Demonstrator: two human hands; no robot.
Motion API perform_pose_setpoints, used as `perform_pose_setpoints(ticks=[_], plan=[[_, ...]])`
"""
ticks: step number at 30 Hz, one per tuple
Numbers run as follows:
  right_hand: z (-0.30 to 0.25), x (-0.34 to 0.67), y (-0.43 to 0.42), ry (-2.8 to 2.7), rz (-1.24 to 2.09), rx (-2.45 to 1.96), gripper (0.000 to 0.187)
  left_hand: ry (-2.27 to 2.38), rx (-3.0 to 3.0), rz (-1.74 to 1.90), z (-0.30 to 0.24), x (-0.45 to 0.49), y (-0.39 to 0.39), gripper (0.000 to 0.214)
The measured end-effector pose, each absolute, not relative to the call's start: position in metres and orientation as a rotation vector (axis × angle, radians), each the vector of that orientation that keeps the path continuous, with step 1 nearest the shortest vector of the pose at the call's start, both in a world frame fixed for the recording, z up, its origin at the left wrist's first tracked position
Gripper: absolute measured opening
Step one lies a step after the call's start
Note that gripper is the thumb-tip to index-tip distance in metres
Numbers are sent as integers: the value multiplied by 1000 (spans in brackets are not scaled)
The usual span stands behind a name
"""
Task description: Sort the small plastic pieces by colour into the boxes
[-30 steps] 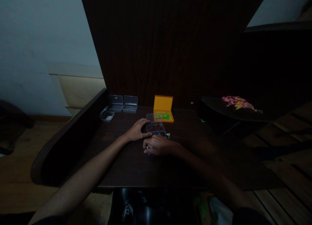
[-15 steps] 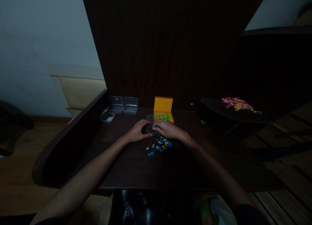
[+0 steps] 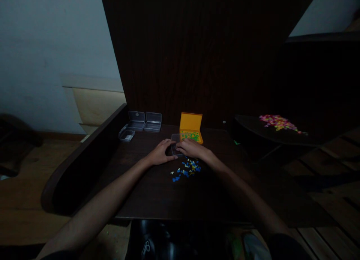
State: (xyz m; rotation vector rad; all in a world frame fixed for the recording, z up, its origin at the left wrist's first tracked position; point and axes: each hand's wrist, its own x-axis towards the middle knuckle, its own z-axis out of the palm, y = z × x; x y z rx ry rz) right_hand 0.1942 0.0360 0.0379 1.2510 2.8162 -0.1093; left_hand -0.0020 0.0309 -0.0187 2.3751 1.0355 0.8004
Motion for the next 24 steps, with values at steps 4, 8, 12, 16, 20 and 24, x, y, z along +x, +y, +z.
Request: perform_pose_setpoints(ticks=[4,8,12,16,20,24], plan=[[37,194,39,2818,-129,1268,25,1032,2371,812,-20,-3,31,61],[37,193,46,2820,-213,1285,21,1022,2372,808,-20,-3,31,60],[39,192,51,2809,-325,1285,18,1027,2380,789,-19,-3,31,59],[38,192,51,2800,-211,1267,23,1029,2378,802,-20,-2,32,60],[40,191,43,2773,-58,1267,29,1036,2385,804,-22,-2,33,60],[47,191,34,2797,-42,1296,30,1036,2395,805,-22,-2,34,60]])
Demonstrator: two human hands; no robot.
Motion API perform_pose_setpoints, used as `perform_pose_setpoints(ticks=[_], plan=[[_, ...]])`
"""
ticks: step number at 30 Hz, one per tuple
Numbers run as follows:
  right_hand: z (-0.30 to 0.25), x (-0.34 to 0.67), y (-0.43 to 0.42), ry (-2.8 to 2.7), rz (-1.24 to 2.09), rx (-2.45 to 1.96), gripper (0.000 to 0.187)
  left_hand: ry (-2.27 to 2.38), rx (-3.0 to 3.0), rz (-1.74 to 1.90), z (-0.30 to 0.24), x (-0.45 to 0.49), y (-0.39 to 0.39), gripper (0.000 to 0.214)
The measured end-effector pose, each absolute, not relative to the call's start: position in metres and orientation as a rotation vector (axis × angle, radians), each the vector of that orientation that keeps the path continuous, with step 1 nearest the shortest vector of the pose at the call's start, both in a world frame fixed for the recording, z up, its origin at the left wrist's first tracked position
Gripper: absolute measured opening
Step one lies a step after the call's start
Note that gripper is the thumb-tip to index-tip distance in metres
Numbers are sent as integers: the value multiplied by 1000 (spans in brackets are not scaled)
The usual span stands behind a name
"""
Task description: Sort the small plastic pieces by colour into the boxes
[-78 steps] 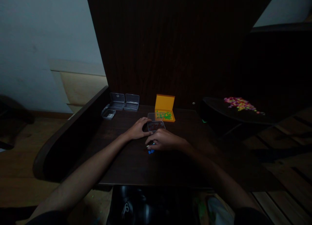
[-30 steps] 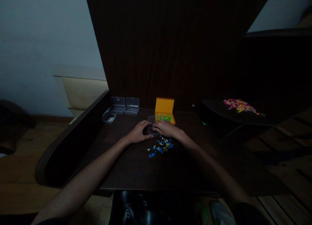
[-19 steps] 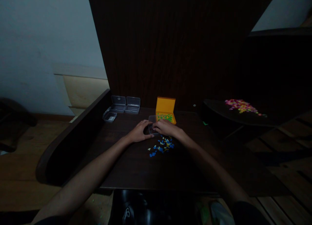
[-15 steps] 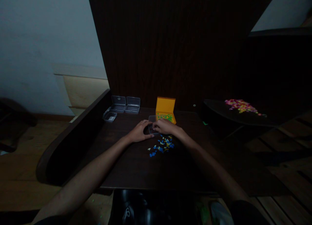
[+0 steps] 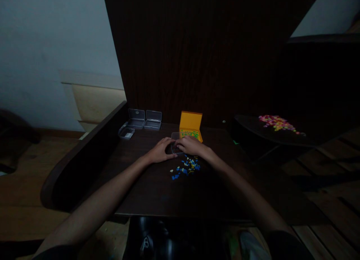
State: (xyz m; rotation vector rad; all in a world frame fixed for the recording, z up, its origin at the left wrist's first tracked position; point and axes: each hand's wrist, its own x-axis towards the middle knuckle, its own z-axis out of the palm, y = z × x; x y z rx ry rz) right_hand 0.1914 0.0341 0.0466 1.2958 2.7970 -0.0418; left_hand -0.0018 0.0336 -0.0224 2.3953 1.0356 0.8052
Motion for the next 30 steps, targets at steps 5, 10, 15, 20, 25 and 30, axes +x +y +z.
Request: perform_pose_setpoints(ticks=[5,10,15,20,25,30], plan=[[49,193,29,2779,-55,1329,29,1012,2382,818,-21,-2,32,59],[45,193,30,2781,-110,1332,30,1009,2382,811,-19,-1,32,57],[42,193,34,2817,-169,1314,30,1020,2376,790,-19,-2,31,58],[49,196,30,2898,-239,1359,28,1021,2359,796,-19,-2,31,59],[61,193,3,3022,-550,1124,22,1012,2361,796,-20,-3,33,60],[56,183,-29,2922,-578,843,21,1035,2355,792,-20,-2,32,60]])
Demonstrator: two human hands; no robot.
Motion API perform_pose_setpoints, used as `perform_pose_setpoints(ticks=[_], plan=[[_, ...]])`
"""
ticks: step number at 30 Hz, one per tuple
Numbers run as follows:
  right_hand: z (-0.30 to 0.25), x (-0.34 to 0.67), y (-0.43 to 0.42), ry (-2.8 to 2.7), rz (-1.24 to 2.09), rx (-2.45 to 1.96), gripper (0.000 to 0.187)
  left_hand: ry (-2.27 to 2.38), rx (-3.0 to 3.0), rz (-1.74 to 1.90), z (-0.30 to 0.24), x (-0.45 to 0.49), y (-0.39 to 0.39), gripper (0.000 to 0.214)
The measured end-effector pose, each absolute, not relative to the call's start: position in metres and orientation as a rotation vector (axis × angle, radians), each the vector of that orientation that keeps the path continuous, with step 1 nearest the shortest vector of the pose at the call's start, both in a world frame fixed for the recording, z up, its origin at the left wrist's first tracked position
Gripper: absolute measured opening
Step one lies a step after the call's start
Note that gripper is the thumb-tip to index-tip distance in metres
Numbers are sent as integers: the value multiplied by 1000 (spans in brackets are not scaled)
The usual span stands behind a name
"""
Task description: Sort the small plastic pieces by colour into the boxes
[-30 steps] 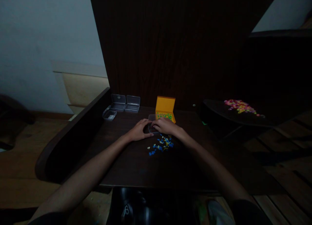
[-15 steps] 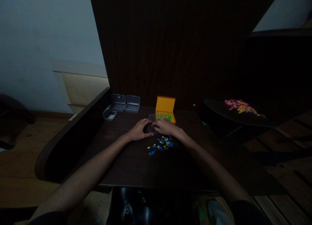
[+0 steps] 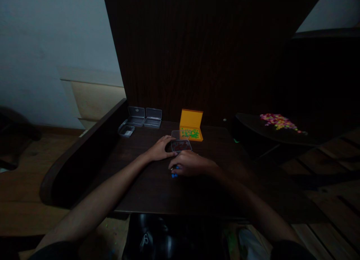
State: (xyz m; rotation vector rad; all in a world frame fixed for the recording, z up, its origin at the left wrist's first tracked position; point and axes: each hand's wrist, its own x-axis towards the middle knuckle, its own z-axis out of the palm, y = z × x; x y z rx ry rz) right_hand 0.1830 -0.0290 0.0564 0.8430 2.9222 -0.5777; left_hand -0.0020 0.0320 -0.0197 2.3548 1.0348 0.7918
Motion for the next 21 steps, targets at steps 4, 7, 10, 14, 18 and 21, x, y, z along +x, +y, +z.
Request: perform_pose_setpoints(ticks=[4,7,10,14,18,21], plan=[[45,177,-42,2873,-429,991,26,1049,2350,786,-18,-2,30,61],[38,176,-47,2843,-404,1073,28,1052,2347,789,-18,-2,30,63],[32,177,-49,2846,-395,1088,28,1051,2348,798,-18,-2,30,62],[28,177,-51,2853,-362,1137,26,1042,2350,809,-18,-2,30,60],[27,177,-53,2885,-373,1115,24,1040,2346,806,-18,-2,31,61],[27,178,-54,2892,-375,1116,21,1044,2342,788,-18,-2,30,61]])
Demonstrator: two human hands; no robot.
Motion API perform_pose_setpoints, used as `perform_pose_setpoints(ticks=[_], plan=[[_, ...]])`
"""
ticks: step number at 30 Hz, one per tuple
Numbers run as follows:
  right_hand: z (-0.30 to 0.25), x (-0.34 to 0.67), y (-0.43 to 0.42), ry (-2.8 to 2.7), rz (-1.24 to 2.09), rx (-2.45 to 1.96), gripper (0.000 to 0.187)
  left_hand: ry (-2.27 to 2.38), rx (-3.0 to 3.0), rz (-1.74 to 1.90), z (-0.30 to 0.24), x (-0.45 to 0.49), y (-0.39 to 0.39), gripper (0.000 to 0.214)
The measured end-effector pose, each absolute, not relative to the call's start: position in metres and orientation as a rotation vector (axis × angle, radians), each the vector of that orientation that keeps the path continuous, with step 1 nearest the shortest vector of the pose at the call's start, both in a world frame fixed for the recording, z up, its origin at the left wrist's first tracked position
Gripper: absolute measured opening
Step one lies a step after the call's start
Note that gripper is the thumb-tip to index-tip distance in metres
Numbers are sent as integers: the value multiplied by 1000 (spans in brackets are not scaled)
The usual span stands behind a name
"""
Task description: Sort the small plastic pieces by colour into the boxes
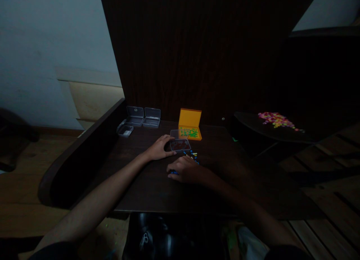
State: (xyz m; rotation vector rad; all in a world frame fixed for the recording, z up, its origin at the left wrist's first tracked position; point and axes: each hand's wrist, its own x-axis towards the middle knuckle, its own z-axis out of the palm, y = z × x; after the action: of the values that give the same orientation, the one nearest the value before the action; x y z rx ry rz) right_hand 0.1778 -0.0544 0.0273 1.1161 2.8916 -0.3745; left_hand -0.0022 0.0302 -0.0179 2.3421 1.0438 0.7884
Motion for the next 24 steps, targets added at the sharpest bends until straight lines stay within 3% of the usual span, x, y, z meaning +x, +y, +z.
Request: perform_pose_setpoints(ticks=[24], plan=[[22,174,-51,2860,-536,1184,19,1039,2350,793,-17,-2,30,60]])
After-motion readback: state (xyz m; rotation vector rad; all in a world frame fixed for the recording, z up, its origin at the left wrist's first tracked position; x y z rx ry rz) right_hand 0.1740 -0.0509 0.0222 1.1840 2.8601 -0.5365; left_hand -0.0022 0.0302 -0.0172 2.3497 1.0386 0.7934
